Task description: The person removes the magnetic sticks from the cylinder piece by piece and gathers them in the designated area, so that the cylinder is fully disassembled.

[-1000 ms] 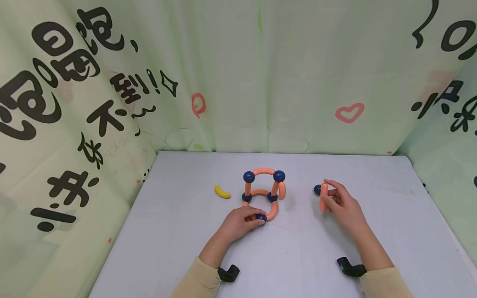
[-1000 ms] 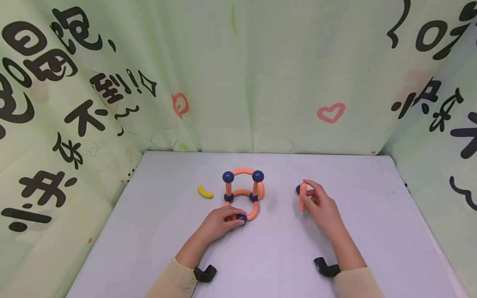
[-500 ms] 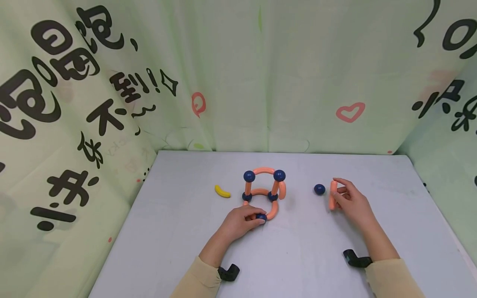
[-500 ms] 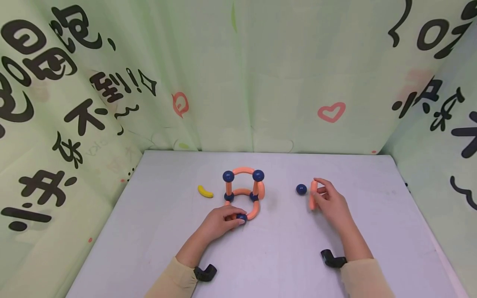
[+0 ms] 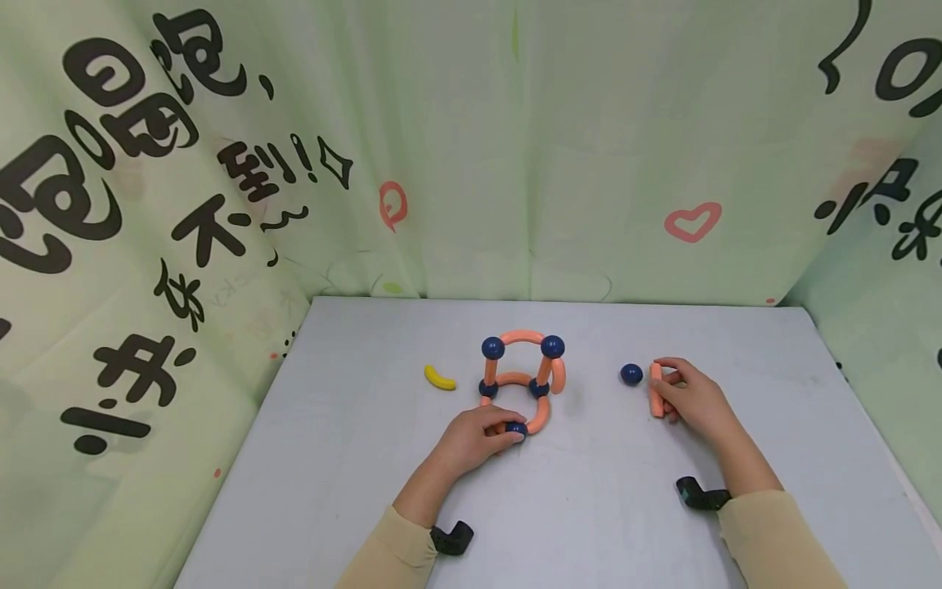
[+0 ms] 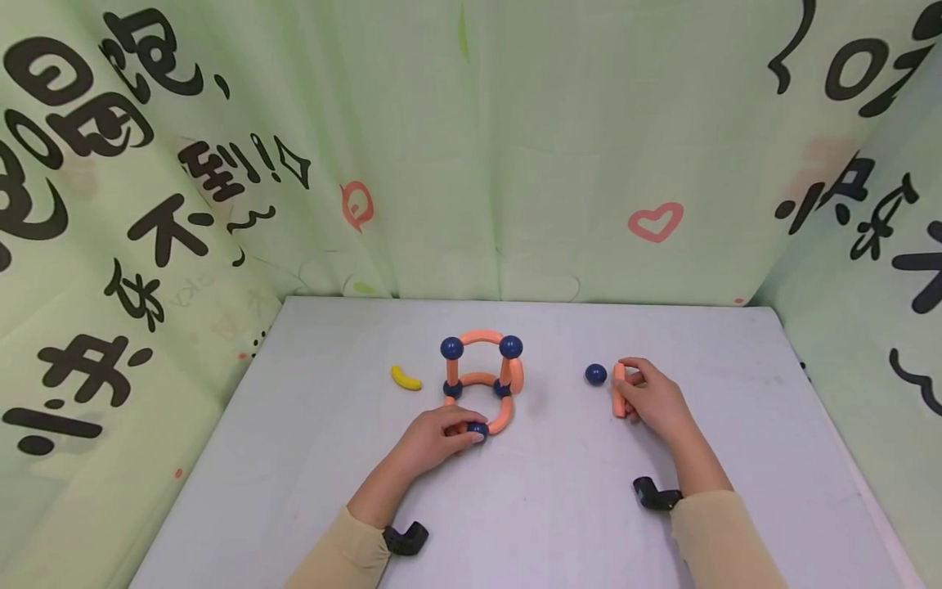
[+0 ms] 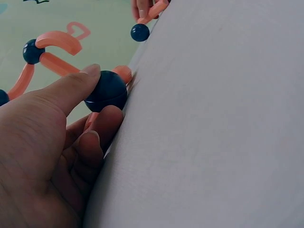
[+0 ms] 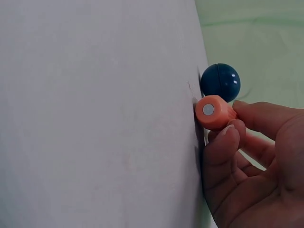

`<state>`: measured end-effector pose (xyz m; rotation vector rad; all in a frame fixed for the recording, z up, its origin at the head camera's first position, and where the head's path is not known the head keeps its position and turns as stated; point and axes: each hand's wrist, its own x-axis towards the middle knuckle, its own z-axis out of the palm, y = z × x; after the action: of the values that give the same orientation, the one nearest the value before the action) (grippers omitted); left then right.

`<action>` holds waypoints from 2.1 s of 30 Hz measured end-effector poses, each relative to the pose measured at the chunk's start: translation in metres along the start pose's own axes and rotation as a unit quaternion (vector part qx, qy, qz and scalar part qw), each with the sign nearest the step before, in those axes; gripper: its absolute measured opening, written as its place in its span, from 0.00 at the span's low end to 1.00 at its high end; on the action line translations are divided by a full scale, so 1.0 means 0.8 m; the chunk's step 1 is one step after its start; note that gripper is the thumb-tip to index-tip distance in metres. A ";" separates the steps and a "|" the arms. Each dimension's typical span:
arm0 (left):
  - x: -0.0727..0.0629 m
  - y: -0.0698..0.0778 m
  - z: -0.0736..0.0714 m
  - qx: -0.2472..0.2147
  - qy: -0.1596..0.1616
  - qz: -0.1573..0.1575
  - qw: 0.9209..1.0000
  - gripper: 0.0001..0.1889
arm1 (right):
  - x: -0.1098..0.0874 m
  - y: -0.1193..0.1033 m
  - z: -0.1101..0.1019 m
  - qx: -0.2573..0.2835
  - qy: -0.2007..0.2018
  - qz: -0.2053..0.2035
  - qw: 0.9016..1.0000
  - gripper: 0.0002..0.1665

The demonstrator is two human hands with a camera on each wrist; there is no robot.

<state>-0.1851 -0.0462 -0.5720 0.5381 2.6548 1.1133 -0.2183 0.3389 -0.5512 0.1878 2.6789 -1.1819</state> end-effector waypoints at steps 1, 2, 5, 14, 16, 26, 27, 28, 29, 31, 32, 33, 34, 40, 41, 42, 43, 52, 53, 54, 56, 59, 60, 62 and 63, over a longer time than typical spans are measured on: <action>0.000 0.000 0.000 -0.001 0.000 -0.001 1.000 0.14 | 0.002 0.001 0.000 -0.002 -0.002 0.002 1.000 0.35; 0.000 0.000 0.000 -0.001 0.001 -0.001 1.000 0.14 | 0.003 0.002 0.000 -0.003 -0.004 0.006 1.000 0.34; 0.000 -0.001 0.001 -0.002 0.001 -0.002 1.000 0.14 | 0.007 0.002 -0.001 -0.006 -0.011 0.009 1.000 0.35; 0.001 -0.004 0.002 -0.006 0.001 0.000 1.000 0.14 | 0.013 0.002 -0.002 -0.009 -0.021 0.018 1.000 0.38; 0.001 -0.004 0.002 -0.006 0.002 0.000 1.000 0.13 | 0.013 0.002 -0.001 -0.011 -0.021 0.019 1.000 0.38; 0.001 -0.004 0.002 -0.008 0.001 0.001 1.000 0.13 | 0.012 0.000 0.003 -0.018 -0.020 0.022 0.999 0.38; 0.001 -0.005 0.002 -0.008 0.001 0.002 1.000 0.13 | 0.011 0.000 0.003 -0.020 -0.019 0.022 0.999 0.38; 0.001 -0.005 0.002 -0.008 0.001 0.002 1.000 0.13 | 0.011 -0.001 0.003 -0.021 -0.019 0.024 0.999 0.38; 0.001 -0.005 0.002 -0.008 0.001 0.002 1.000 0.13 | 0.011 -0.001 0.003 -0.021 -0.019 0.024 0.999 0.39; 0.001 -0.005 0.002 -0.010 0.001 0.002 1.000 0.13 | 0.010 -0.003 0.003 -0.021 -0.019 0.025 0.999 0.39; 0.001 -0.005 0.002 -0.010 0.002 0.003 1.000 0.13 | 0.009 -0.003 0.003 -0.021 -0.019 0.026 0.999 0.39; 0.001 -0.005 0.002 -0.011 0.002 0.003 1.000 0.13 | 0.009 -0.004 0.003 -0.021 -0.019 0.027 0.999 0.40; 0.001 -0.004 0.002 -0.011 0.002 0.004 1.000 0.13 | 0.009 -0.005 0.003 -0.021 -0.019 0.027 0.999 0.40; 0.000 -0.002 0.001 -0.009 0.003 0.004 1.000 0.13 | 0.007 -0.005 0.002 -0.022 -0.012 0.027 0.999 0.40; 0.000 -0.002 0.001 -0.009 0.003 0.005 1.000 0.13 | 0.006 -0.005 0.002 -0.024 -0.009 0.025 0.999 0.40; 0.000 -0.002 0.001 -0.008 0.003 0.005 1.000 0.13 | 0.005 -0.006 0.002 -0.027 -0.004 0.022 0.999 0.40; 0.000 -0.002 0.001 -0.008 0.003 0.005 1.000 0.13 | 0.004 -0.006 0.001 -0.029 0.003 0.017 0.999 0.41; 0.001 -0.003 0.002 -0.004 0.007 0.006 1.000 0.13 | -0.015 -0.054 -0.003 -0.048 0.082 -0.070 0.993 0.31; 0.001 -0.003 0.001 -0.003 0.007 0.005 1.000 0.13 | -0.018 -0.062 -0.003 -0.045 0.082 -0.079 0.993 0.30; 0.001 -0.003 0.002 -0.002 0.007 0.004 1.000 0.13 | -0.020 -0.071 -0.003 -0.040 0.079 -0.086 0.992 0.30; 0.001 -0.003 0.002 -0.001 0.006 0.002 1.000 0.13 | -0.024 -0.088 -0.002 -0.024 0.065 -0.098 0.993 0.30; 0.001 -0.003 0.002 -0.001 0.004 -0.001 1.000 0.13 | -0.027 -0.111 0.001 0.001 0.033 -0.112 0.993 0.29; 0.000 -0.003 0.002 -0.002 0.004 -0.001 1.000 0.13 | -0.027 -0.118 0.003 0.009 0.022 -0.117 0.993 0.29; 0.000 -0.003 0.002 -0.004 0.004 0.000 1.000 0.13 | -0.026 -0.129 0.007 0.018 0.003 -0.127 0.992 0.29; 0.000 -0.004 0.002 -0.005 0.005 0.001 1.000 0.13 | -0.026 -0.134 0.009 0.021 -0.006 -0.132 0.991 0.29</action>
<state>-0.1856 -0.0468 -0.5753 0.5352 2.6556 1.1316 -0.2187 0.2612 -0.4743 -0.1731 2.7331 -1.3063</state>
